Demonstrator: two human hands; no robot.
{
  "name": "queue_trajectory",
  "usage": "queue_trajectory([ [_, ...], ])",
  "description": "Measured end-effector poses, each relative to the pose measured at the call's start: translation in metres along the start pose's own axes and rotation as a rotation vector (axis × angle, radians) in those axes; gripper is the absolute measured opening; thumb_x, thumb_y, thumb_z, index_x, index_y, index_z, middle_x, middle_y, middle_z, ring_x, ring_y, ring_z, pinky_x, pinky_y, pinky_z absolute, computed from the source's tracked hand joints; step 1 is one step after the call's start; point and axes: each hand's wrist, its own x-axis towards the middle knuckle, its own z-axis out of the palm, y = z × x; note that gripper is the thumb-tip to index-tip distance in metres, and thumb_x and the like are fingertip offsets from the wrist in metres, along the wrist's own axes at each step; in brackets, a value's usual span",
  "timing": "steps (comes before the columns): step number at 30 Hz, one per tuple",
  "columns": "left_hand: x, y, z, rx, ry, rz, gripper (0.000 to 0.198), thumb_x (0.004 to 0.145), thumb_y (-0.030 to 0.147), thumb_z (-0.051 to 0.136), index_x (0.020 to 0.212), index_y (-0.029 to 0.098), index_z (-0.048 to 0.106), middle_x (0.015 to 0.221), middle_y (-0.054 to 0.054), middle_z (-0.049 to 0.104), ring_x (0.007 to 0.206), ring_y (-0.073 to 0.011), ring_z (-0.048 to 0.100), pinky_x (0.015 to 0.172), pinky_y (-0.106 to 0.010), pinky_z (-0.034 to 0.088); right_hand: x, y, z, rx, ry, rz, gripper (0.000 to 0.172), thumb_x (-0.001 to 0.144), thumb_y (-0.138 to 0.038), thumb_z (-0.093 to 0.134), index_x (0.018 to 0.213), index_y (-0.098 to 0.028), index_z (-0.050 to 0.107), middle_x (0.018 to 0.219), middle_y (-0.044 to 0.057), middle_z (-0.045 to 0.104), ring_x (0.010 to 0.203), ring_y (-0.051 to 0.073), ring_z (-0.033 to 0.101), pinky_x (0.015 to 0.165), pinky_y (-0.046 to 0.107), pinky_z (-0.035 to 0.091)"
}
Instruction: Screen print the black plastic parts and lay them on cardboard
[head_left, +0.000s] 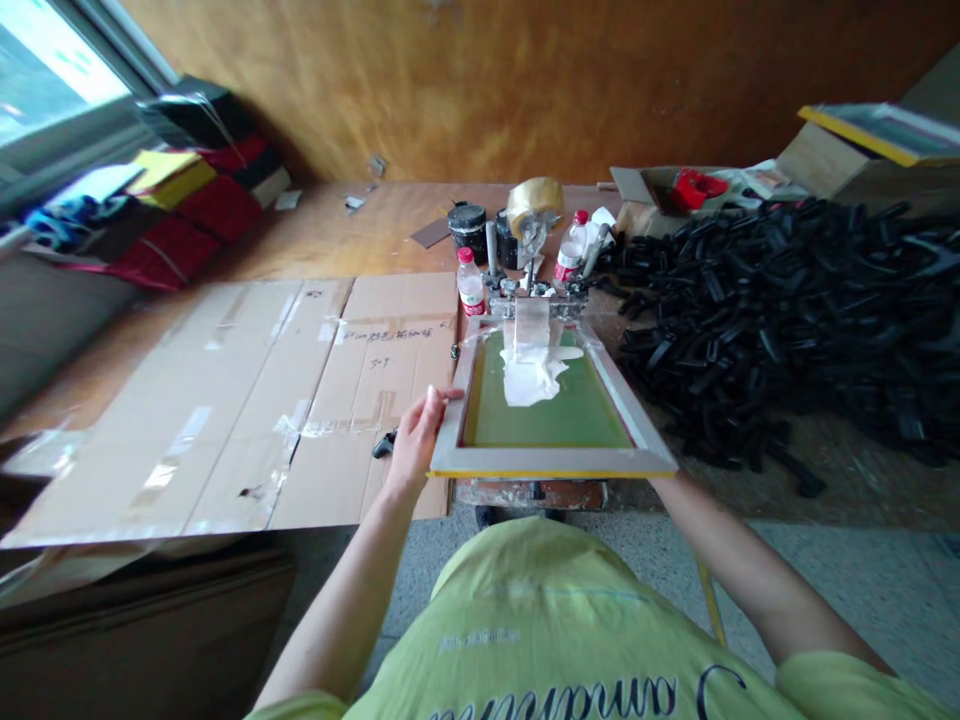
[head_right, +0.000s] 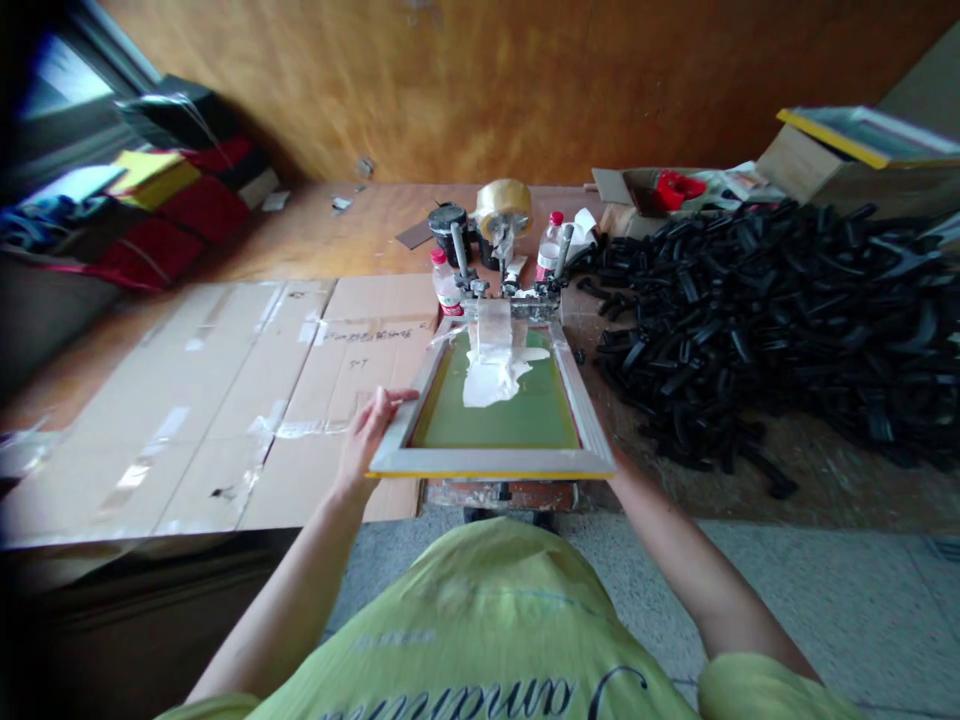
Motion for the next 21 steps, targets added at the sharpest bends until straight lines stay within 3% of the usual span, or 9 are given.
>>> queue_trajectory([
  [3, -0.014, -0.046, -0.002, 0.031, -0.024, -0.149, 0.065, 0.080, 0.058, 0.067, 0.132, 0.020, 0.059, 0.069, 0.001, 0.063, 0.054, -0.0121, 0.056, 0.047, -0.021, 0.041, 0.024, 0.009, -0.028, -0.017, 0.172, 0.120, 0.042, 0.094, -0.020, 0.036, 0.123, -0.015, 0.067, 0.105, 0.014, 0.067, 0.092, 0.025, 0.064, 0.084, 0.044, 0.053],
  [6, -0.012, -0.084, 0.002, 0.084, 0.004, -0.182, 0.077, 0.079, 0.048, 0.072, 0.146, 0.021, 0.046, 0.071, 0.002, 0.063, 0.056, -0.0120, 0.058, 0.050, -0.020, 0.042, 0.059, -0.025, -0.042, -0.005, 0.285, -0.055, 0.050, 0.088, -0.028, 0.059, 0.137, -0.015, 0.056, 0.131, 0.016, 0.056, 0.114, 0.028, 0.058, 0.098, 0.043, 0.049],
  [8, -0.007, -0.100, 0.002, 0.129, 0.006, -0.188, 0.077, 0.079, 0.045, 0.071, 0.147, 0.021, 0.044, 0.071, 0.002, 0.063, 0.056, -0.0118, 0.057, 0.050, -0.020, 0.042, 0.078, -0.060, -0.040, -0.063, 0.222, -0.191, 0.061, 0.081, -0.027, 0.072, 0.138, -0.016, 0.053, 0.135, 0.015, 0.053, 0.120, 0.029, 0.053, 0.101, 0.042, 0.047],
  [9, -0.004, -0.106, 0.001, 0.147, -0.001, -0.191, 0.076, 0.080, 0.045, 0.071, 0.147, 0.020, 0.045, 0.071, 0.002, 0.063, 0.057, -0.0120, 0.057, 0.050, -0.020, 0.042, 0.083, -0.075, -0.037, -0.107, 0.148, -0.219, 0.058, 0.079, -0.025, 0.074, 0.133, -0.016, 0.056, 0.130, 0.015, 0.056, 0.118, 0.028, 0.054, 0.099, 0.041, 0.047],
  [12, 0.001, -0.115, -0.003, 0.192, -0.023, -0.204, 0.070, 0.080, 0.046, 0.070, 0.143, 0.020, 0.051, 0.070, 0.002, 0.062, 0.057, -0.0132, 0.057, 0.051, -0.022, 0.043, 0.077, -0.102, -0.023, -0.202, -0.095, -0.211, 0.028, 0.084, -0.022, 0.069, 0.111, -0.016, 0.066, 0.105, 0.011, 0.067, 0.099, 0.025, 0.060, 0.084, 0.035, 0.048],
  [14, 0.002, -0.117, -0.006, 0.211, -0.026, -0.209, 0.067, 0.081, 0.047, 0.069, 0.141, 0.021, 0.053, 0.070, 0.001, 0.063, 0.059, -0.0141, 0.058, 0.053, -0.022, 0.044, 0.059, -0.102, -0.016, -0.247, -0.185, -0.263, 0.014, 0.089, -0.020, 0.061, 0.101, -0.017, 0.068, 0.097, 0.009, 0.069, 0.094, 0.023, 0.060, 0.079, 0.032, 0.046],
  [18, 0.000, -0.120, -0.006, 0.215, -0.013, -0.206, 0.066, 0.082, 0.048, 0.067, 0.141, 0.022, 0.052, 0.077, -0.001, 0.067, 0.064, -0.0158, 0.061, 0.056, -0.024, 0.047, 0.023, -0.086, -0.018, -0.263, -0.249, -0.529, 0.024, 0.091, -0.009, 0.049, 0.099, -0.017, 0.070, 0.097, 0.009, 0.070, 0.094, 0.021, 0.060, 0.077, 0.030, 0.040],
  [21, 0.000, -0.119, -0.004, 0.208, -0.011, -0.205, 0.068, 0.083, 0.050, 0.066, 0.142, 0.022, 0.050, 0.078, -0.002, 0.067, 0.064, -0.0159, 0.061, 0.054, -0.023, 0.046, 0.022, -0.080, -0.025, -0.202, -0.303, -0.618, 0.023, 0.085, -0.008, 0.055, 0.094, -0.019, 0.072, 0.091, 0.006, 0.070, 0.089, 0.019, 0.059, 0.074, 0.029, 0.038],
])
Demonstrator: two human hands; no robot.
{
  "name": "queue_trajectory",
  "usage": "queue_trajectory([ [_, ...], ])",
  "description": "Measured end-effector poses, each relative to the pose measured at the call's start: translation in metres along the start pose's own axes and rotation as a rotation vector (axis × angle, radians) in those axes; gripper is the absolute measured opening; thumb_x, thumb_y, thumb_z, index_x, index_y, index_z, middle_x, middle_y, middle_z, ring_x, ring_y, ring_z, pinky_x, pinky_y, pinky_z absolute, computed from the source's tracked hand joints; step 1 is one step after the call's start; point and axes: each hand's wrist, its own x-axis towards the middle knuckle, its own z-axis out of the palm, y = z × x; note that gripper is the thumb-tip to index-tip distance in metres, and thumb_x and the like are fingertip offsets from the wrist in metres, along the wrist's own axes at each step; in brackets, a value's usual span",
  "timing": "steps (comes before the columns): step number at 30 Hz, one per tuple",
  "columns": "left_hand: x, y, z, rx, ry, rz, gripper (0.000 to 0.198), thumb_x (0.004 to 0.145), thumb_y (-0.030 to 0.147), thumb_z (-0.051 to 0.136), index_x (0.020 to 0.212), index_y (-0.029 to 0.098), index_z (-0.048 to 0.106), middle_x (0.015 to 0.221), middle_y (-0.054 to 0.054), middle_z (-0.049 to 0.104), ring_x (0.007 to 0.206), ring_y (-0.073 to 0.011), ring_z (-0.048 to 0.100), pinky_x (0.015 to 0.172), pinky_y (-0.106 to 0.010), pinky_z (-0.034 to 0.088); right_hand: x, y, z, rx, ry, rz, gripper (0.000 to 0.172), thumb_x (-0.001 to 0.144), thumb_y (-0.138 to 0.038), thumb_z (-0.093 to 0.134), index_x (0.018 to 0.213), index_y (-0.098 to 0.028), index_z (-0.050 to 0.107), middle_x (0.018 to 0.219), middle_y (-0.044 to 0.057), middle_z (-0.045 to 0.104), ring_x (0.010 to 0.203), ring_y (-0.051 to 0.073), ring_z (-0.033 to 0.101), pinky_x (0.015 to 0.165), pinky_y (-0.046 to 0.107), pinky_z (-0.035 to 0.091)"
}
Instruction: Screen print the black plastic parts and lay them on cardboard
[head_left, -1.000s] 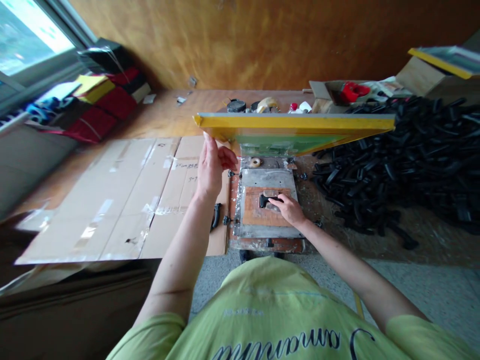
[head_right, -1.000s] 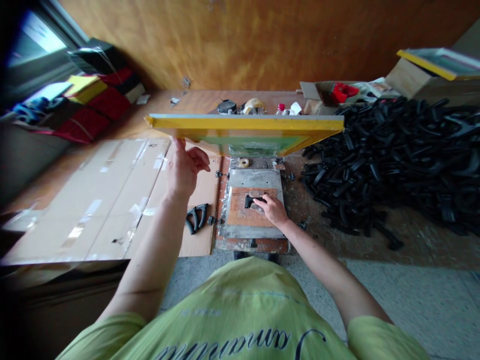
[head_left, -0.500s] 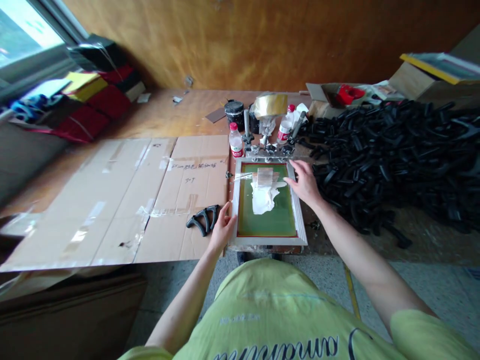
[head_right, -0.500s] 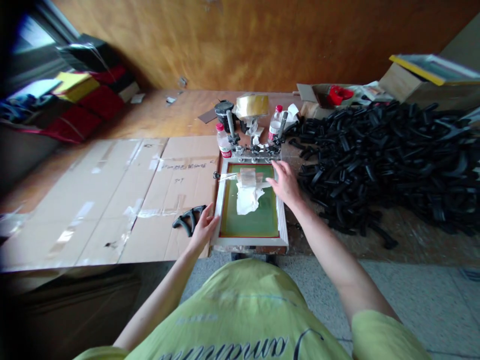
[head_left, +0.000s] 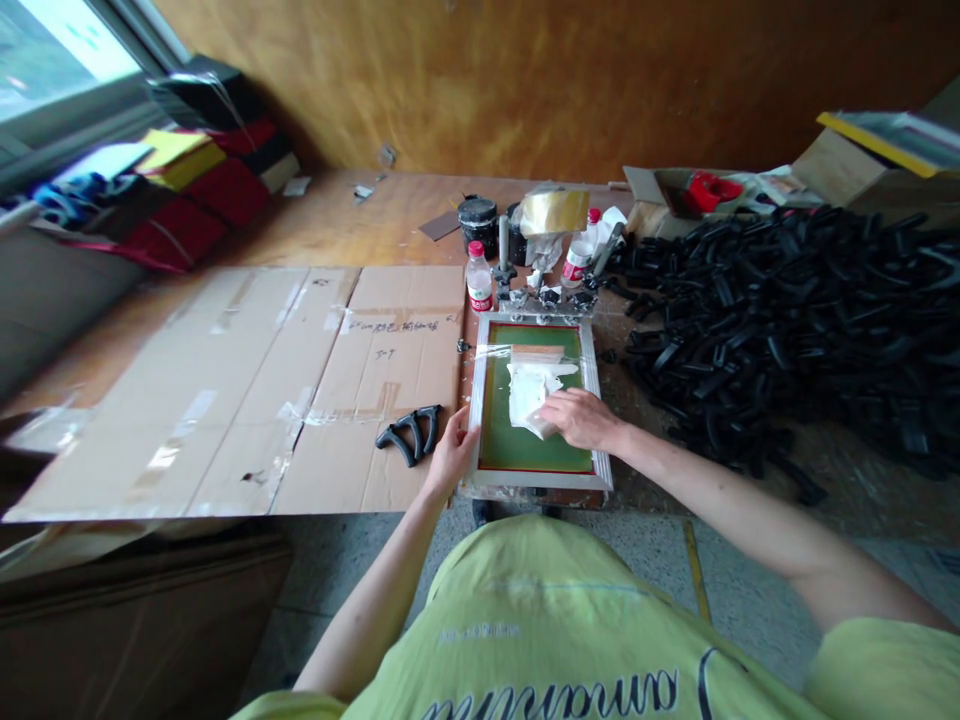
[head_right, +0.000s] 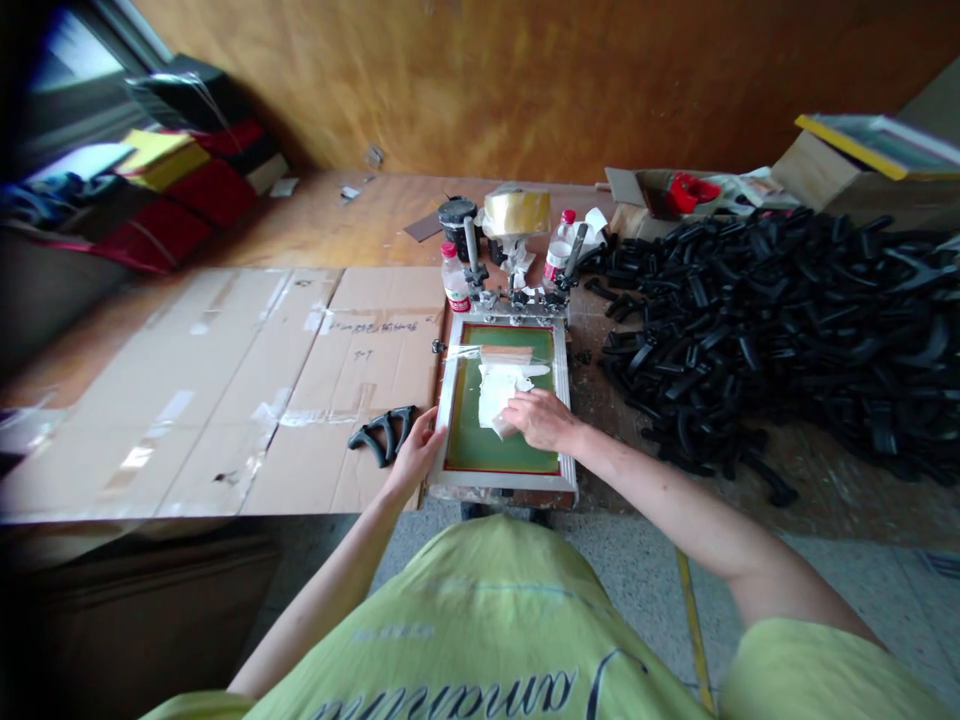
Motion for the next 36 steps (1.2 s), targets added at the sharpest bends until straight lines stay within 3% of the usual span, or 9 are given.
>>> queue_trajectory([
  [6, -0.004, 0.007, 0.001, -0.068, -0.031, -0.018, 0.075, 0.083, 0.053, 0.064, 0.146, 0.019, 0.044, 0.081, -0.003, 0.068, 0.062, -0.0146, 0.061, 0.050, -0.022, 0.045, 0.004, -0.005, 0.015, -0.045, 0.152, 0.092, 0.025, 0.085, -0.006, 0.052, 0.099, -0.016, 0.071, 0.099, 0.009, 0.070, 0.093, 0.021, 0.059, 0.076, 0.030, 0.040],
  [10, -0.008, 0.014, 0.001, -0.090, -0.025, -0.028, 0.076, 0.081, 0.053, 0.066, 0.145, 0.018, 0.045, 0.081, -0.003, 0.068, 0.062, -0.0142, 0.061, 0.051, -0.021, 0.046, -0.001, -0.012, 0.017, 0.013, 0.127, 0.099, 0.018, 0.090, -0.015, 0.056, 0.098, -0.019, 0.071, 0.095, 0.007, 0.071, 0.088, 0.020, 0.063, 0.074, 0.030, 0.044],
  [12, -0.009, 0.019, 0.000, -0.108, -0.028, -0.031, 0.079, 0.079, 0.053, 0.068, 0.145, 0.017, 0.044, 0.078, -0.002, 0.067, 0.062, -0.0143, 0.061, 0.052, -0.022, 0.046, 0.011, -0.008, 0.004, 0.056, 0.172, 0.197, 0.018, 0.090, -0.025, 0.062, 0.106, -0.023, 0.071, 0.098, 0.004, 0.073, 0.089, 0.020, 0.065, 0.075, 0.029, 0.046],
  [17, -0.018, 0.052, -0.012, -0.164, -0.056, -0.019, 0.086, 0.074, 0.055, 0.074, 0.146, 0.017, 0.045, 0.071, 0.001, 0.065, 0.054, -0.0118, 0.057, 0.047, -0.020, 0.040, 0.052, 0.029, -0.051, 0.070, 0.280, 0.465, 0.061, 0.087, -0.040, 0.068, 0.144, -0.035, 0.049, 0.112, 0.004, 0.073, 0.092, 0.022, 0.067, 0.080, 0.033, 0.049],
  [21, -0.023, 0.102, -0.017, -0.237, 0.005, 0.121, 0.059, 0.085, 0.065, 0.056, 0.114, 0.015, 0.068, 0.065, 0.000, 0.062, 0.049, -0.0092, 0.051, 0.044, -0.020, 0.037, 0.032, 0.082, -0.078, 0.068, 0.465, 0.716, 0.045, 0.096, -0.043, 0.055, 0.135, -0.022, 0.060, 0.099, 0.006, 0.075, 0.086, 0.020, 0.068, 0.079, 0.030, 0.051],
  [25, -0.002, 0.166, -0.009, -0.297, 0.120, 0.431, 0.057, 0.093, 0.065, 0.040, 0.108, 0.018, 0.067, 0.089, -0.006, 0.070, 0.074, -0.0153, 0.066, 0.058, -0.023, 0.050, -0.010, 0.102, -0.050, 0.130, 0.414, 0.827, 0.043, 0.099, -0.037, 0.043, 0.103, -0.006, 0.072, 0.085, 0.007, 0.075, 0.070, 0.012, 0.063, 0.063, 0.020, 0.050],
  [30, 0.035, 0.227, 0.001, -0.291, 0.130, 0.593, 0.054, 0.096, 0.064, 0.034, 0.110, 0.018, 0.058, 0.086, -0.007, 0.069, 0.085, -0.0176, 0.068, 0.066, -0.026, 0.054, -0.016, 0.049, 0.024, 0.144, 0.151, 0.582, 0.032, 0.086, -0.047, 0.068, 0.087, -0.015, 0.071, 0.092, 0.007, 0.071, 0.083, 0.016, 0.065, 0.074, 0.024, 0.050],
  [33, 0.028, 0.212, 0.009, -0.324, 0.182, 0.561, 0.053, 0.095, 0.066, 0.035, 0.113, 0.020, 0.055, 0.090, -0.007, 0.070, 0.084, -0.0168, 0.068, 0.068, -0.027, 0.054, -0.004, 0.022, 0.041, 0.069, 0.022, 0.563, 0.024, 0.092, -0.037, 0.063, 0.096, -0.013, 0.066, 0.103, 0.014, 0.068, 0.102, 0.022, 0.063, 0.085, 0.030, 0.047],
  [36, -0.004, 0.157, 0.029, -0.278, 0.028, 0.264, 0.063, 0.086, 0.074, 0.044, 0.104, 0.015, 0.060, 0.090, -0.012, 0.073, 0.082, -0.0208, 0.070, 0.065, -0.029, 0.054, 0.004, 0.002, 0.036, 0.145, -0.013, 0.688, 0.022, 0.099, -0.032, 0.049, 0.107, -0.014, 0.060, 0.097, 0.013, 0.069, 0.093, 0.022, 0.064, 0.077, 0.029, 0.046],
])
